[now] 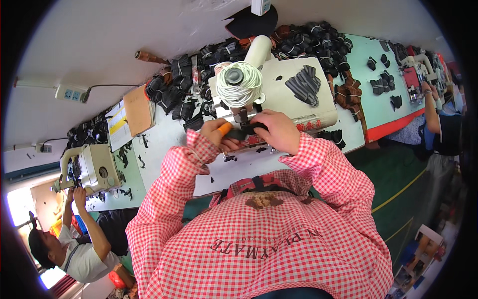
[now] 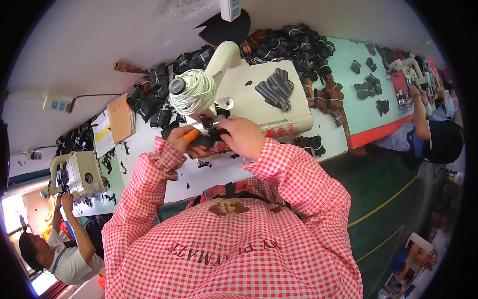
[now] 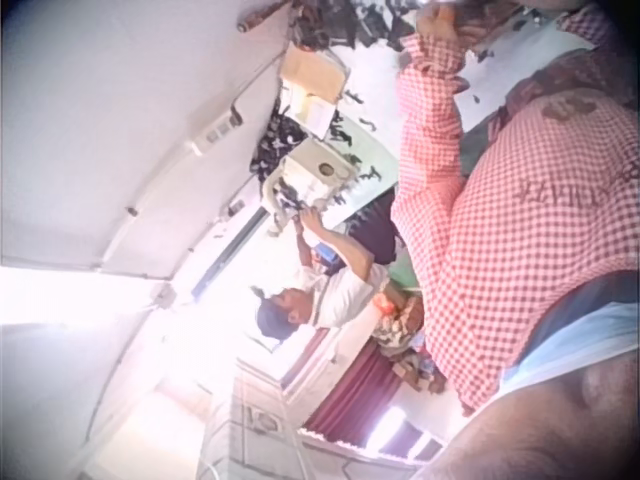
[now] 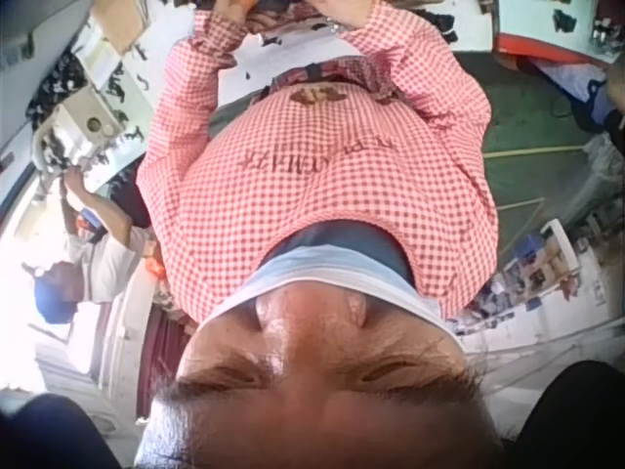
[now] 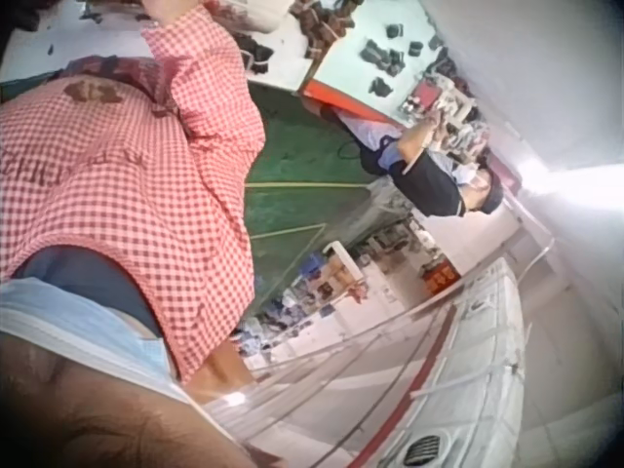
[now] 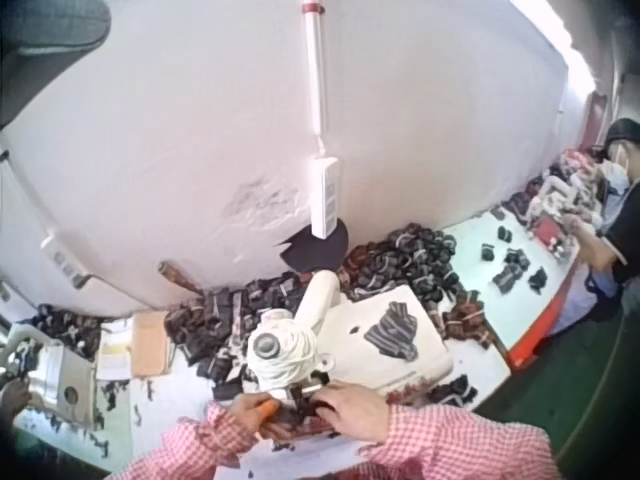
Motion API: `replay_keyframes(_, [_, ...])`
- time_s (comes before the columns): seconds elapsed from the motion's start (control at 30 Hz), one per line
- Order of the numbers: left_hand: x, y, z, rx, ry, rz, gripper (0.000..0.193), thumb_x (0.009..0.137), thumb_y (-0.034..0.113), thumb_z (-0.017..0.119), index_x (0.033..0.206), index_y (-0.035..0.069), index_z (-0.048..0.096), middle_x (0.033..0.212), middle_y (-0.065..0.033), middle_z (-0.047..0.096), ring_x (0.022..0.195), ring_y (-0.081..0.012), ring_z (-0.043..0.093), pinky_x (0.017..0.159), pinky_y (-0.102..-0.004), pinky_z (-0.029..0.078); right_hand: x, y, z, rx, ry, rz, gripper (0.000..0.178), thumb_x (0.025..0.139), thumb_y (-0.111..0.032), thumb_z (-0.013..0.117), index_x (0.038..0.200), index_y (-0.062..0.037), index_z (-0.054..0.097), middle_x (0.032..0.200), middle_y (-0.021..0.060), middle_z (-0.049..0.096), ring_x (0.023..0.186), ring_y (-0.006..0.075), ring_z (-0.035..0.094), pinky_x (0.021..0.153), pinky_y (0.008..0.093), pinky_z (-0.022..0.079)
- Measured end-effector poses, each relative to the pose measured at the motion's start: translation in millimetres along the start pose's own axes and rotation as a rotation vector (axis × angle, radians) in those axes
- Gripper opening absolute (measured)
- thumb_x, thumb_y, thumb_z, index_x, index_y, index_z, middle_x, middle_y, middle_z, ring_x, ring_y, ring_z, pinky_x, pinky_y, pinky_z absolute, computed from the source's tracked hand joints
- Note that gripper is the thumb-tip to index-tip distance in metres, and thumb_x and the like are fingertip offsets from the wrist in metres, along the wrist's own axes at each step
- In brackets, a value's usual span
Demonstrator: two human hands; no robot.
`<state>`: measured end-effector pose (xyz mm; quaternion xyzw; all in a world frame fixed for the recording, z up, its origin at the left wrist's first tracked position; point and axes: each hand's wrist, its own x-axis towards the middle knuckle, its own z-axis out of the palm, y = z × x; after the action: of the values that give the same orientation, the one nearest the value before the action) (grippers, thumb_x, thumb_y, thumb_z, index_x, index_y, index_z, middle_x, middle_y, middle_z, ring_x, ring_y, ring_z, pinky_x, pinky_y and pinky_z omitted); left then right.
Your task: The person feeds leather pieces through a skiving machine to shave their edges and stacks the processed pieces on top of the machine.
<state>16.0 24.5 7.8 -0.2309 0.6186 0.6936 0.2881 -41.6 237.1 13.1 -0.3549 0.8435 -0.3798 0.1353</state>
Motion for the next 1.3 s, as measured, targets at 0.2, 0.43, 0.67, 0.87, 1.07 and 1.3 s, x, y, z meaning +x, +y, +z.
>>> replay_keyframes(0.2, [-3.9, -4.0, -12.9, -0.160, 0.073, 0.005, 0.028, 0.097, 0.011, 0.031, 0.114, -0.003, 0.048, 0.099, -0.0250, 0.061, 0.082, -0.0307, 0.067, 0.061, -0.0305, 0.058, -8.4, 10.3, -13.8, 0.146, 0.000, 0.110, 0.022, 0.074, -0.011, 0.064, 0.094, -0.0015, 0.063, 0.087, 0.0166, 0.061, 0.081, 0.0345, 0.059, 0.073, 0.0393, 0.047])
replay_keyframes(0.43, [3.9, -2.2, 16.2, 0.062, 0.072, 0.043, 0.023, 0.094, 0.014, 0.042, 0.110, -0.001, 0.050, 0.086, -0.0176, 0.066, 0.068, -0.0233, 0.068, 0.048, -0.0264, 0.053, 0.4, 6.4, -1.5, 0.083, -0.008, -0.067, 0.024, 0.074, -0.008, 0.064, 0.097, -0.0001, 0.061, 0.089, 0.0169, 0.063, 0.079, 0.0340, 0.061, 0.073, 0.0355, 0.049])
replay_keyframes(0.67, [38.4, -54.0, -101.7, 0.955, 0.608, 0.213, 0.032, 0.086, 0.016, 0.054, 0.116, 0.007, 0.050, 0.087, -0.0172, 0.064, 0.066, -0.0278, 0.066, 0.054, -0.0335, 0.054, -17.5, 22.1, -30.1, -0.051, 0.488, 0.122, 0.032, 0.074, -0.009, 0.066, 0.105, -0.0023, 0.059, 0.097, 0.0146, 0.063, 0.086, 0.0310, 0.061, 0.078, 0.0368, 0.047])
replay_keyframes(0.87, [51.9, -61.0, -93.4, 1.366, 0.425, -0.233, 0.065, 0.073, 0.022, 0.070, 0.130, 0.013, 0.038, 0.124, -0.0223, 0.047, 0.107, -0.0399, 0.053, 0.090, -0.0442, 0.046, -33.7, 53.9, -28.7, -0.524, 0.559, -0.023, 0.036, 0.068, -0.012, 0.070, 0.101, -0.0037, 0.060, 0.114, 0.0087, 0.057, 0.108, 0.0285, 0.049, 0.092, 0.0419, 0.036])
replay_keyframes(1.07, [41.4, -53.4, -93.9, 1.228, 0.444, -0.100, 0.071, 0.073, 0.026, 0.072, 0.133, 0.010, 0.036, 0.127, -0.0214, 0.044, 0.114, -0.0390, 0.049, 0.095, -0.0416, 0.044, -29.5, 68.1, -27.6, -0.565, 0.602, -0.046, 0.029, 0.068, -0.013, 0.067, 0.096, -0.0058, 0.062, 0.107, 0.0070, 0.059, 0.104, 0.0274, 0.051, 0.089, 0.0433, 0.036])
replay_keyframes(1.3, [55.3, -54.1, -95.7, 1.171, 0.490, -0.166, 0.076, 0.072, 0.030, 0.074, 0.134, 0.009, 0.035, 0.131, -0.0198, 0.042, 0.116, -0.0352, 0.048, 0.098, -0.0388, 0.042, -37.6, 64.0, -35.7, -0.480, 0.626, -0.027, 0.031, 0.069, -0.008, 0.069, 0.098, -0.0042, 0.062, 0.109, 0.0090, 0.059, 0.104, 0.0294, 0.051, 0.090, 0.0413, 0.038])
